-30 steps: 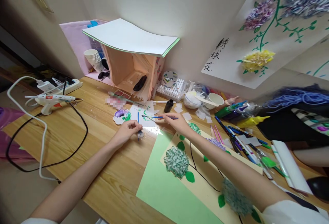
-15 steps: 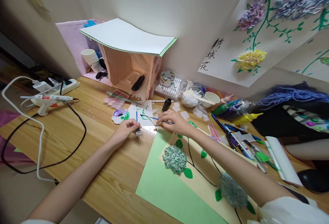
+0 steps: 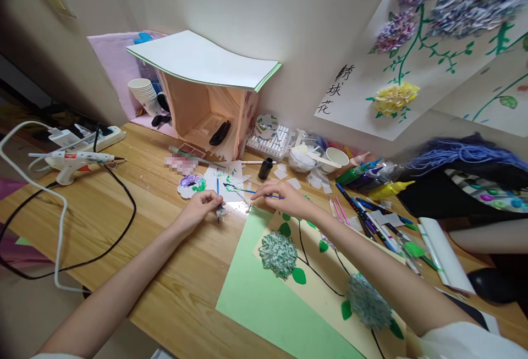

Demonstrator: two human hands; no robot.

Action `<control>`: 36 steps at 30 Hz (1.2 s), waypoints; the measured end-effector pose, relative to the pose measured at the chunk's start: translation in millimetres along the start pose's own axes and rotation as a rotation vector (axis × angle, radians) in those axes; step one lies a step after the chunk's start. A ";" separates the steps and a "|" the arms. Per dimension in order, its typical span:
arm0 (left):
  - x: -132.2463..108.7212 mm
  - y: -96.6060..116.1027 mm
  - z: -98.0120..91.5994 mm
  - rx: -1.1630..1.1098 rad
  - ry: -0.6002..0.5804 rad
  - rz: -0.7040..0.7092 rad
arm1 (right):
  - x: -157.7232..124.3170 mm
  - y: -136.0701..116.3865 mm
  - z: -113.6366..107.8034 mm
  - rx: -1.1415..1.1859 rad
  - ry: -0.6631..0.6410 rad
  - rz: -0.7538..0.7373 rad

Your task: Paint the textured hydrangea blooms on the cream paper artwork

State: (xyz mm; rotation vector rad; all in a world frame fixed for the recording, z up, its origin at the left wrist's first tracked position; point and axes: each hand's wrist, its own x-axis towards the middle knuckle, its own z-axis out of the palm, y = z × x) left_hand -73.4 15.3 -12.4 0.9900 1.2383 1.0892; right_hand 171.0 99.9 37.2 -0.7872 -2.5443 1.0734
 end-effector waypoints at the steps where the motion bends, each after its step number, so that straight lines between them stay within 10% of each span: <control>1: 0.0 0.2 0.0 0.001 -0.001 -0.001 | -0.7 -0.2 -0.2 0.015 -0.006 0.024; 7: -1.1 5.2 1.3 0.003 -0.006 -0.013 | -4.0 -2.9 -1.8 0.302 0.112 0.300; 36: -0.1 1.5 1.8 -0.019 -0.016 -0.016 | 0.9 34.8 37.0 0.837 0.442 0.629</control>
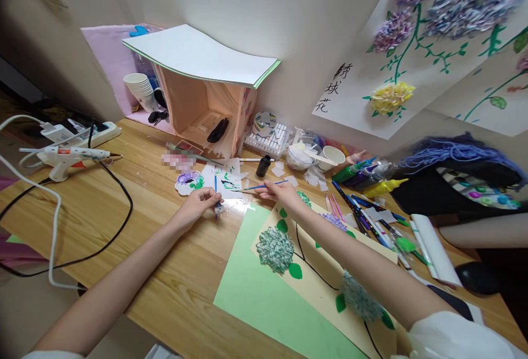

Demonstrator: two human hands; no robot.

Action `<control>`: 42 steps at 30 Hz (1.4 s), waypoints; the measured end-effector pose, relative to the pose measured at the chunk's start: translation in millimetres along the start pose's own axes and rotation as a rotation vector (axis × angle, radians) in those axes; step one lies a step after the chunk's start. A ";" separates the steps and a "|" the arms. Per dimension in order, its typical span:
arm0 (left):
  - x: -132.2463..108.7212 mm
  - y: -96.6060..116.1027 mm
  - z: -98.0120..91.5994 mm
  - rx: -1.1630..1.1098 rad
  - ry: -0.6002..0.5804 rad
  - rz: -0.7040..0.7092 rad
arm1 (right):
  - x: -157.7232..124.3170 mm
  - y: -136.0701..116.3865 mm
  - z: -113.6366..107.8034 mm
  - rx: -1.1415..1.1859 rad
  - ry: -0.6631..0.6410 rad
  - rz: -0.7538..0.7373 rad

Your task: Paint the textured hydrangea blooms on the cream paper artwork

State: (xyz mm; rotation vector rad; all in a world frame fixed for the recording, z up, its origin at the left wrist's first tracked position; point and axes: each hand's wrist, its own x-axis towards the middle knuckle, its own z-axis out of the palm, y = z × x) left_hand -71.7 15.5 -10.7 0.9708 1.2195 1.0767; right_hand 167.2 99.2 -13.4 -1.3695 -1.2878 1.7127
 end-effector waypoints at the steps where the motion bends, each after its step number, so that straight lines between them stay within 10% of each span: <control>1: 0.1 -0.1 0.0 0.000 0.001 0.000 | 0.4 0.4 -2.0 -0.006 0.005 0.000; 17: 1.0 -1.3 -0.1 -0.013 0.010 -0.005 | -35.0 -36.4 -3.3 -0.380 -0.034 -0.230; 30: 0.5 -1.2 -0.6 0.017 0.012 -0.004 | -26.5 -4.9 -0.4 -0.187 -0.110 -0.045; 42: 1.2 -2.9 -1.4 0.028 0.008 -0.003 | -37.7 -19.6 -8.5 -0.559 -0.216 -0.259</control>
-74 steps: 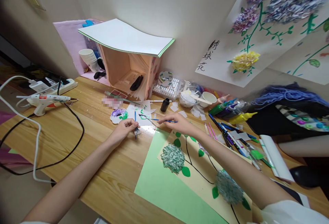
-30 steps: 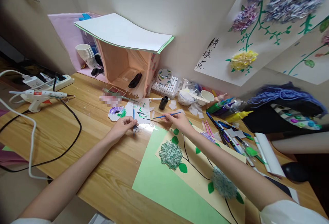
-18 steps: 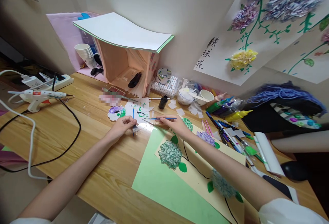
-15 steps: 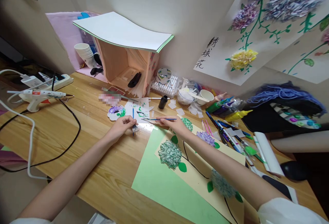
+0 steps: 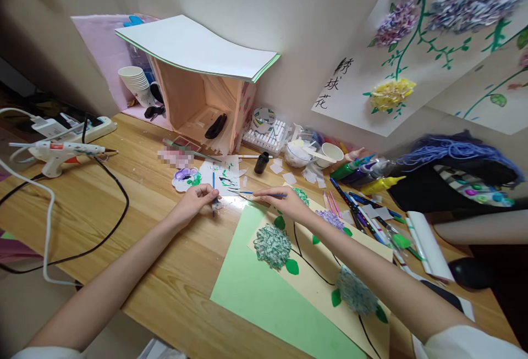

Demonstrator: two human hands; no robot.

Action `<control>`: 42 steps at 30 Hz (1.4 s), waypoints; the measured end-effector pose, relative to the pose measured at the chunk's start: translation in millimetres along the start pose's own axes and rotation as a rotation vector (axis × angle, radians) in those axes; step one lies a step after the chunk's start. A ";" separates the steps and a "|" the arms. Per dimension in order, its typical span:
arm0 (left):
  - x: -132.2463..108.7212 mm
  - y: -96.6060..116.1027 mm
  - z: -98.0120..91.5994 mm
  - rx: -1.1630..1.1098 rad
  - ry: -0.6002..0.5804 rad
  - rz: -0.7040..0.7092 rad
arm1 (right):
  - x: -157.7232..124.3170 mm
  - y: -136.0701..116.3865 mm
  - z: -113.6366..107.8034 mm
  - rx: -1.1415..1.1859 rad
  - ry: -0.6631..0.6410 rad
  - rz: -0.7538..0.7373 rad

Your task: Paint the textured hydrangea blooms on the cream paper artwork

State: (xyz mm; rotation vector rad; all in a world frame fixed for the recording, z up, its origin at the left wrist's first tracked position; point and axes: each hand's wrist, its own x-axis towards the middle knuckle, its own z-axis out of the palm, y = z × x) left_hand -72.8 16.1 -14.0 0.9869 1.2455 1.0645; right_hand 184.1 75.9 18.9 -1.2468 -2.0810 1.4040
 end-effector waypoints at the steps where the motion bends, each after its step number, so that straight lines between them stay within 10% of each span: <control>1: -0.1 0.1 0.0 0.000 0.000 -0.001 | -0.4 -0.1 -2.0 -0.046 -0.008 -0.041; 8: -0.1 1.4 0.5 -0.018 -0.002 0.003 | -8.1 -17.3 -18.2 -0.289 -0.098 -0.275; 17: -9.7 25.4 -22.0 -0.110 -0.037 0.084 | 26.1 -52.7 6.0 0.026 0.280 -0.311; 25: -3.6 49.0 -92.5 -0.433 0.377 0.276 | 88.8 -85.2 67.6 -0.206 0.122 -0.543; 42: 3.8 42.9 -96.1 -0.641 0.486 0.205 | 111.2 -92.8 89.1 -0.316 0.045 -0.550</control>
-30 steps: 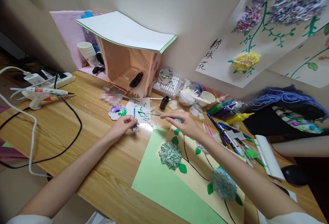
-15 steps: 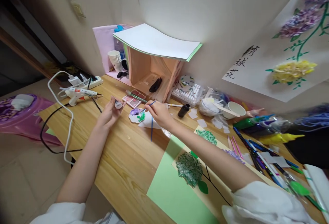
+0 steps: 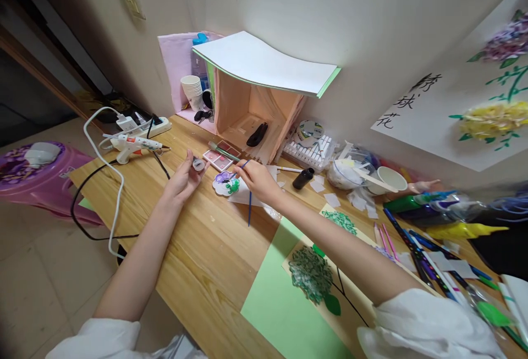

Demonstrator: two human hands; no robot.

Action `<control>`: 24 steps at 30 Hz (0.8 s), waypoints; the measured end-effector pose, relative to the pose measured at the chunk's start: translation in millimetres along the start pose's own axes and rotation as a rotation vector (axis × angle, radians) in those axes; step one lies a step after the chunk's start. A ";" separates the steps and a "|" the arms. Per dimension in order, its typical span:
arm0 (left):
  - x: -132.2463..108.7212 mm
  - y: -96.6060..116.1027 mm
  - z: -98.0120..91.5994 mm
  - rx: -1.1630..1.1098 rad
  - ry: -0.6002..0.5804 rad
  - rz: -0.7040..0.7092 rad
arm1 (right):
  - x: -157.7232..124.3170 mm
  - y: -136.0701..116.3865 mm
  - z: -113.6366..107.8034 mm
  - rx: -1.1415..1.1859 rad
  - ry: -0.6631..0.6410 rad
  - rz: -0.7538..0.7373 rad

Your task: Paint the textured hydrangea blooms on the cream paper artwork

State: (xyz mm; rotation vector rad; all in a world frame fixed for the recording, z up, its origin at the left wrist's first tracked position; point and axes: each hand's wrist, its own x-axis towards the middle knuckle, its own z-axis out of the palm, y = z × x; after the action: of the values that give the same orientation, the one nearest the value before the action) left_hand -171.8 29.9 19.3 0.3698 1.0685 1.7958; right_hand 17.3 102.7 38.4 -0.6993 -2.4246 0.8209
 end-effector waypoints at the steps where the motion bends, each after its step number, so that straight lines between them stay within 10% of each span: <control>1: -0.2 -0.4 0.4 0.007 -0.007 -0.001 | -3.0 -2.0 -5.1 0.023 0.024 0.020; 6: -10.5 -5.7 12.0 0.071 -0.092 -0.036 | -48.5 -9.3 -61.8 0.303 0.310 0.207; 15: -36.3 -29.0 36.5 0.412 -0.260 0.042 | -212.3 -3.7 -163.8 0.471 0.988 0.588; 24: -21.0 -68.3 170.5 0.656 -0.347 0.399 | -254.4 15.9 -173.6 0.613 1.090 0.660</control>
State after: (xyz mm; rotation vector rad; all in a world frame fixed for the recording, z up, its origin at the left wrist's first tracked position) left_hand -10.2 106.8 65.8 1.3180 1.3737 1.5792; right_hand 314.7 32.4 80.1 -1.2597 -0.9036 0.9780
